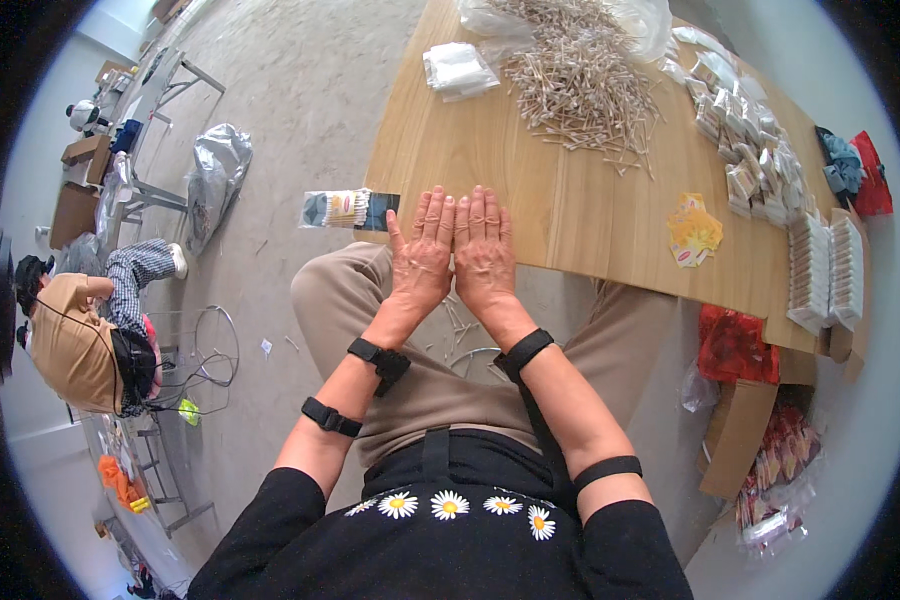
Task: Counting and packaging small wooden-stemmed swabs into plastic bags.
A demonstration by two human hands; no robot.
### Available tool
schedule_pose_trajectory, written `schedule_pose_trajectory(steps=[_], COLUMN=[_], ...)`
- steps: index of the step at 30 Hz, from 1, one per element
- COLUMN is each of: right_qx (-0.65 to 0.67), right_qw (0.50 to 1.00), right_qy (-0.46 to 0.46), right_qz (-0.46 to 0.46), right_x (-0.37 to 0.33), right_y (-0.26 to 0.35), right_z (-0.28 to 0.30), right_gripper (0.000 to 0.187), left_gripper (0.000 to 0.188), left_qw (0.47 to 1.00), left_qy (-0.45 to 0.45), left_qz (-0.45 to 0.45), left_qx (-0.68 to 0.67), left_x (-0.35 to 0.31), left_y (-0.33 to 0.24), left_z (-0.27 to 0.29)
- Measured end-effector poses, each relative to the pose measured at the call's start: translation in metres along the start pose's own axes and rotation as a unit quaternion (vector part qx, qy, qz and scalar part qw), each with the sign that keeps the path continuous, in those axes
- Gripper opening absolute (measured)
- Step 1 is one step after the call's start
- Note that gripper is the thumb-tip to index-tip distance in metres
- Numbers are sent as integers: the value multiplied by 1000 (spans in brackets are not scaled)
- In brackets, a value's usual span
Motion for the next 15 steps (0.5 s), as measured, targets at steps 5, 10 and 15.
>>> schedule_pose_trajectory(steps=[5, 10, 15], right_qx=[29, -17, -5], right_qw=[1000, 999, 1000], right_qy=[-4, -36, -18], right_qz=[2, 22, 15], right_x=[-1, -3, -2], right_y=[2, 1, 1], right_z=[5, 5, 2], right_gripper=[75, 87, 88], left_gripper=[95, 97, 100], left_qw=[999, 1000, 996], left_qy=[-14, -4, 27], left_qz=[7, -1, 38], left_qx=[28, 1, -74], left_x=[1, 2, -10], left_y=[1, 0, 18], left_z=[-4, 1, 32])
Point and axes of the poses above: each hand's wrist, its own x-axis towards the middle knuckle, its own z-axis out of the back of the hand, y = z × x, the point moved 9 cm from there along x, towards the middle knuckle, and after that the axes turned 5 degrees about -y, right-handed, at the moved point
